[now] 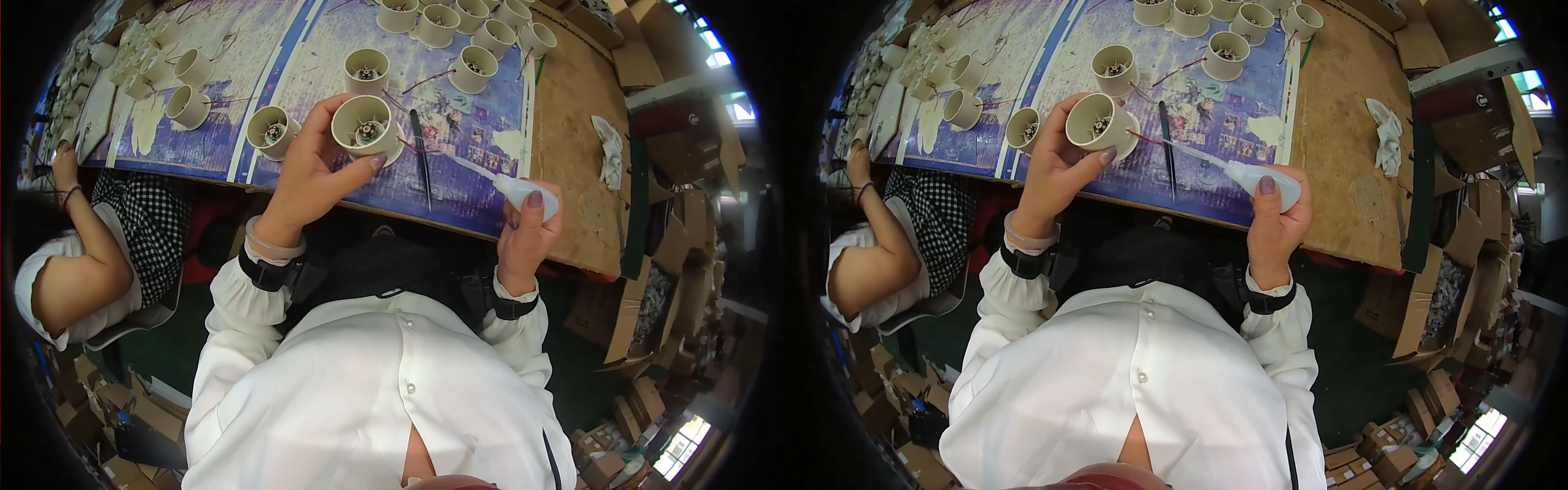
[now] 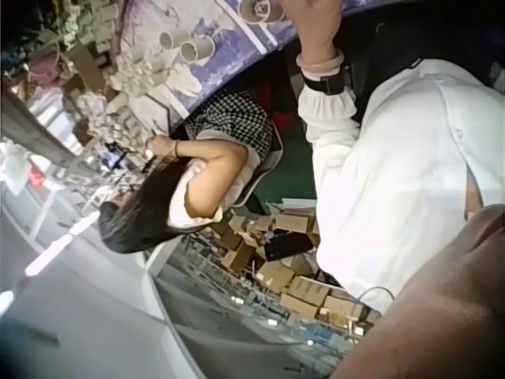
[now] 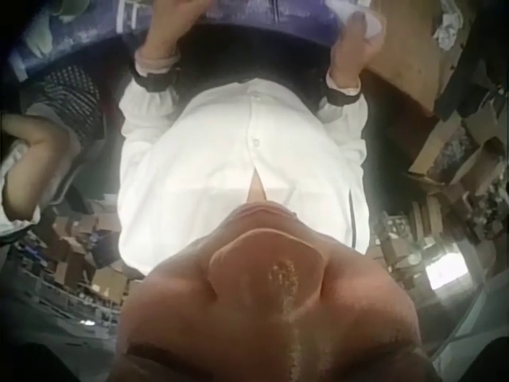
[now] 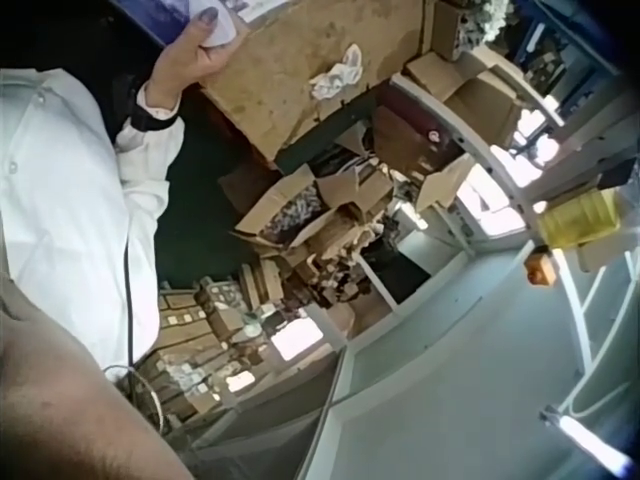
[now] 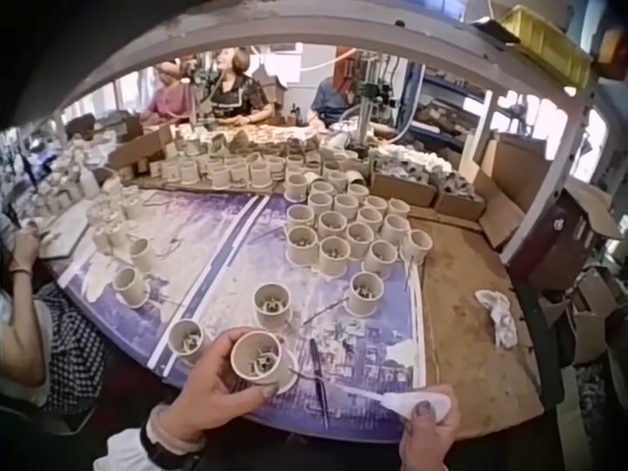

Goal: The person uses tweezers to position wires inside a motor housing, applies liquid from a squeeze bottle to the components, and then sets it aside to repeat the process with another unit.

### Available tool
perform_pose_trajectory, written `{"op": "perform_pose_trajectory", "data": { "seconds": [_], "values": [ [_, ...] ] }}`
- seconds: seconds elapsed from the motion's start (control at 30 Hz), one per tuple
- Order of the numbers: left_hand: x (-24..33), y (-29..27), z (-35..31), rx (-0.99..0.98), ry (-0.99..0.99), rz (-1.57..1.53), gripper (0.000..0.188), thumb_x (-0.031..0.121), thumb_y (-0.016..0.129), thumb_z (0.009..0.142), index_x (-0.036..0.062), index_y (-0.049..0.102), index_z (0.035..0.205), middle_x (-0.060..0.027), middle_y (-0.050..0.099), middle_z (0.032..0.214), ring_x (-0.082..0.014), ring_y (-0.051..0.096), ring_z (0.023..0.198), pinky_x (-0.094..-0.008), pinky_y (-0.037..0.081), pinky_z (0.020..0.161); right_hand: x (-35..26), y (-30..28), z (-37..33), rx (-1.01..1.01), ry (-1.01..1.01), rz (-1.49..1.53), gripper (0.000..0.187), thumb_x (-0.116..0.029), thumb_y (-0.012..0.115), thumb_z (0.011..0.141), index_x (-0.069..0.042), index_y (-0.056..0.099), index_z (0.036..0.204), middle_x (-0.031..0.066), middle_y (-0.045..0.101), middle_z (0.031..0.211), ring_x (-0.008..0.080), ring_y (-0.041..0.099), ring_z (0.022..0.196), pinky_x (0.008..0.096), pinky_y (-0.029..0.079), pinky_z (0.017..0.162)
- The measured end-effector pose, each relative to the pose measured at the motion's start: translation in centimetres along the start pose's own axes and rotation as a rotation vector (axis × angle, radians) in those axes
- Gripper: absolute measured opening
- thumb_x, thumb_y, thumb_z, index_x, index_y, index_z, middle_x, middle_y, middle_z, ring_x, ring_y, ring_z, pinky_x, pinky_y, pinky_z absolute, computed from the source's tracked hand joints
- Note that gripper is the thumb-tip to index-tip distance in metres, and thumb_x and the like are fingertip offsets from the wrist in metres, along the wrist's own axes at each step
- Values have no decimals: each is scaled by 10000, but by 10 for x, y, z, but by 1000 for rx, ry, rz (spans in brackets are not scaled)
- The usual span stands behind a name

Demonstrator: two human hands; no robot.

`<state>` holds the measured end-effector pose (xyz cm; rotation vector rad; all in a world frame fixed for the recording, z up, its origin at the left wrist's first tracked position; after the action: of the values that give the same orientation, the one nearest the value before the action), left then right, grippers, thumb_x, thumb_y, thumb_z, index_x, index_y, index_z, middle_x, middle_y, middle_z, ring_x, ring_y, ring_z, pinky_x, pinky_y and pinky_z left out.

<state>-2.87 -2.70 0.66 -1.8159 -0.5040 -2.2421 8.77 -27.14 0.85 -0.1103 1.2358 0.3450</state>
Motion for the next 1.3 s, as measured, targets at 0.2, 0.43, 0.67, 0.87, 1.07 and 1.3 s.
{"op": "perform_pose_trajectory", "data": {
  "seconds": [0.2,0.43,0.67,0.87,1.07,1.3],
  "values": [
    [-2,1,-2,-10,-25,-102,605,-39,609,810,27,353,1355,-134,521,1313,-205,511,1209,-350,400,1035,0,5,-4,-34,-10,-53,260,-279,610,936,-27,546,956,11,540,740,38,374,572,195,281,519],
    [-4,2,-3,1,-34,-108,623,-36,595,796,28,345,1363,-154,512,1331,-220,508,1219,-361,390,1049,-2,10,-4,-53,-4,-76,272,-285,631,923,-30,546,964,17,569,795,42,435,632,180,336,559],
    [-5,4,-2,-18,-29,-104,633,-32,603,797,31,340,1369,-160,506,1339,-220,500,1230,-359,385,1053,1,9,-4,-65,-2,-116,285,-294,638,918,-29,549,971,22,584,828,54,487,687,181,383,601],
    [-3,5,-2,-37,-16,-93,626,-25,616,798,34,352,1362,-148,512,1331,-210,500,1225,-351,386,1047,-3,13,-4,-82,-20,-168,289,-297,638,918,-27,552,971,28,593,838,62,500,702,189,395,624],
    [-1,4,-1,-35,38,-73,650,-10,699,773,12,374,1335,-77,519,1231,-155,524,1148,-304,431,988,-4,14,-5,-93,-35,-156,274,-285,630,921,-26,552,967,28,592,832,61,496,701,191,390,623],
    [8,5,-3,-4,141,95,625,26,743,750,15,433,1292,-77,537,1209,-151,558,1101,-280,473,927,5,12,-6,-80,-7,-160,270,-282,626,923,-26,546,961,15,569,789,47,446,643,189,343,576]
  ]
}}
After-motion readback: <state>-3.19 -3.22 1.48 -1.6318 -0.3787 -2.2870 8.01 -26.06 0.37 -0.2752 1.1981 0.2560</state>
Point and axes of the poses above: each hand's wrist, its own z-axis towards the middle knuckle, its own y-axis out of the palm, x = y × z, the point moved 9 cm from there along z, towards the middle knuckle
